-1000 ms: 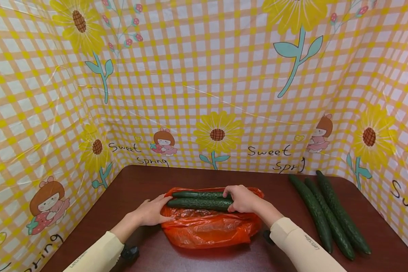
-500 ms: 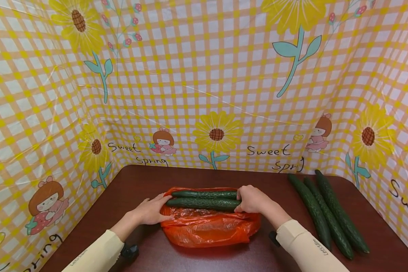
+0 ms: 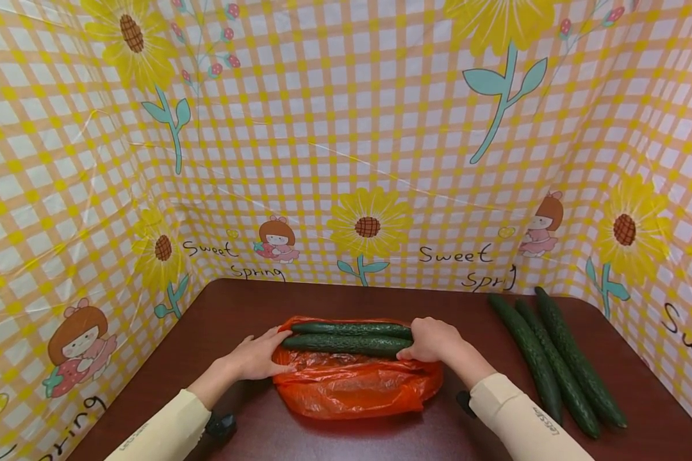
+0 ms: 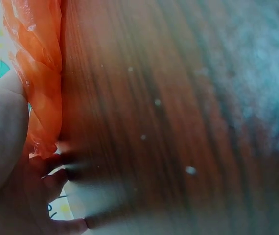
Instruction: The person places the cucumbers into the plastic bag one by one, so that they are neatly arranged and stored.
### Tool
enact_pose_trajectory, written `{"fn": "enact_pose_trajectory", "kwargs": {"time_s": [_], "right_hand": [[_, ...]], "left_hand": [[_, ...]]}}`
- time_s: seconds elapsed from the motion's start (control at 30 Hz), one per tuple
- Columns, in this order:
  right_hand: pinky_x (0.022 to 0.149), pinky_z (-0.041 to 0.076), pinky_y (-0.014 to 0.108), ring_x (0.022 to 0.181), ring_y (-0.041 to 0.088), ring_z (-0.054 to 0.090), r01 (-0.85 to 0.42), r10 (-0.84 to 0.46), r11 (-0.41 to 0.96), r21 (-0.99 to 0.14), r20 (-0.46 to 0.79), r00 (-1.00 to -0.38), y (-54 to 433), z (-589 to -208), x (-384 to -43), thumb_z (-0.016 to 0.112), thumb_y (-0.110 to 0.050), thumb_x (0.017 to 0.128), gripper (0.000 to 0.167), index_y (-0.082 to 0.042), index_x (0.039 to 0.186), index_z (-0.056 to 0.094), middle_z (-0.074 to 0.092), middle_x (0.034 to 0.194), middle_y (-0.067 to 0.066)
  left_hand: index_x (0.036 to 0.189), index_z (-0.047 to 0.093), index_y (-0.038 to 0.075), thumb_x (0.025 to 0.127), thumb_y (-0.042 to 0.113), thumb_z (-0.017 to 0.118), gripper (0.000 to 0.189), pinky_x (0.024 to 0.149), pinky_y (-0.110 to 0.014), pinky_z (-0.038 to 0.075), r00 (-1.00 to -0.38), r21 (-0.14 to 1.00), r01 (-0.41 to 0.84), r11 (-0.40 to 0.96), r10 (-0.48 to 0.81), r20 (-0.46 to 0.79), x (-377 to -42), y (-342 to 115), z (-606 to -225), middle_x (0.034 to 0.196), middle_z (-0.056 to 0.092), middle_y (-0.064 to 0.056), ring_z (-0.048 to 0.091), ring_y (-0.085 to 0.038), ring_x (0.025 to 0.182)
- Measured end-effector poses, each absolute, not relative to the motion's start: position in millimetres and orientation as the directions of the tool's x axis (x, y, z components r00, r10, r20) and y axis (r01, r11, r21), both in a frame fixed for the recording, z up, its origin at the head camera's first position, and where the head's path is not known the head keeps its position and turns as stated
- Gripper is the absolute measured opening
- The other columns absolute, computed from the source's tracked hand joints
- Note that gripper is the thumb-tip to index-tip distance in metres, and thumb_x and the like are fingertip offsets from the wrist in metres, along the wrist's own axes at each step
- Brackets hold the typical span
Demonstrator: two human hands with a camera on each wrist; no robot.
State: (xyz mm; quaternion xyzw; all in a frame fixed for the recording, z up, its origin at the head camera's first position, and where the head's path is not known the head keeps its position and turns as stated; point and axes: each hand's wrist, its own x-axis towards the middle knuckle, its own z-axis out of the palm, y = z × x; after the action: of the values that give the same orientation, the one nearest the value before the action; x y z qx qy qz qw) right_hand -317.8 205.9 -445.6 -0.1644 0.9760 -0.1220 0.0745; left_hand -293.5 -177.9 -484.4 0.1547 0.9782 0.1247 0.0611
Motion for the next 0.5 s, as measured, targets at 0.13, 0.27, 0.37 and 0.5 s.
{"fn": "enact_pose_trajectory", "kwargs": {"time_s": [0.13, 0.27, 0.37, 0.5], "right_hand": [[0.049, 0.019, 0.026, 0.048, 0.01, 0.018, -0.287, -0.324, 0.913, -0.289, -0.087, -0.942, 206.6, -441.1, -313.9, 0.082, -0.042, 0.082, 0.054, -0.017, 0.053, 0.044, 0.023, 0.052, -0.007], [0.052, 0.03, 0.028, 0.052, 0.011, 0.036, -0.296, -0.329, 0.895, -0.334, -0.046, -0.943, 211.1, -433.0, -307.6, 0.081, -0.038, 0.083, 0.033, -0.013, 0.069, 0.066, 0.048, 0.061, -0.005], [0.056, 0.039, 0.032, 0.062, 0.014, 0.052, -0.304, -0.333, 0.882, -0.36, -0.019, -0.943, 217.8, -427.9, -301.8, 0.08, -0.038, 0.085, 0.025, -0.013, 0.087, 0.075, 0.065, 0.076, 0.001], [0.062, 0.05, 0.038, 0.075, 0.018, 0.064, -0.293, -0.314, 0.868, -0.401, 0.015, -0.949, 231.1, -425.3, -293.7, 0.078, -0.04, 0.087, 0.037, -0.007, 0.101, 0.077, 0.074, 0.096, 0.009]], "left_hand": [[0.154, 0.042, 0.015, 0.086, 0.058, 0.072, 0.086, 0.116, -0.067, 0.021, -0.943, 0.274, 0.294, 0.916, 0.325, -0.075, -293.5, -178.0, -484.2, 0.163, 0.032, -0.013, 0.032, -0.032, 0.15], [0.154, 0.042, 0.015, 0.086, 0.057, 0.072, 0.086, 0.116, -0.067, 0.02, -0.943, 0.282, 0.293, 0.914, 0.325, -0.075, -292.6, -177.9, -483.0, 0.163, 0.032, -0.013, 0.031, -0.032, 0.15], [0.154, 0.042, 0.015, 0.086, 0.057, 0.072, 0.085, 0.116, -0.068, 0.02, -0.943, 0.285, 0.289, 0.914, 0.323, -0.078, -291.7, -177.7, -481.9, 0.163, 0.032, -0.012, 0.03, -0.032, 0.151], [0.155, 0.041, 0.015, 0.086, 0.057, 0.072, 0.086, 0.116, -0.068, 0.02, -0.942, 0.281, 0.287, 0.916, 0.322, -0.089, -291.2, -177.2, -480.9, 0.164, 0.031, -0.012, 0.029, -0.032, 0.152]]}}
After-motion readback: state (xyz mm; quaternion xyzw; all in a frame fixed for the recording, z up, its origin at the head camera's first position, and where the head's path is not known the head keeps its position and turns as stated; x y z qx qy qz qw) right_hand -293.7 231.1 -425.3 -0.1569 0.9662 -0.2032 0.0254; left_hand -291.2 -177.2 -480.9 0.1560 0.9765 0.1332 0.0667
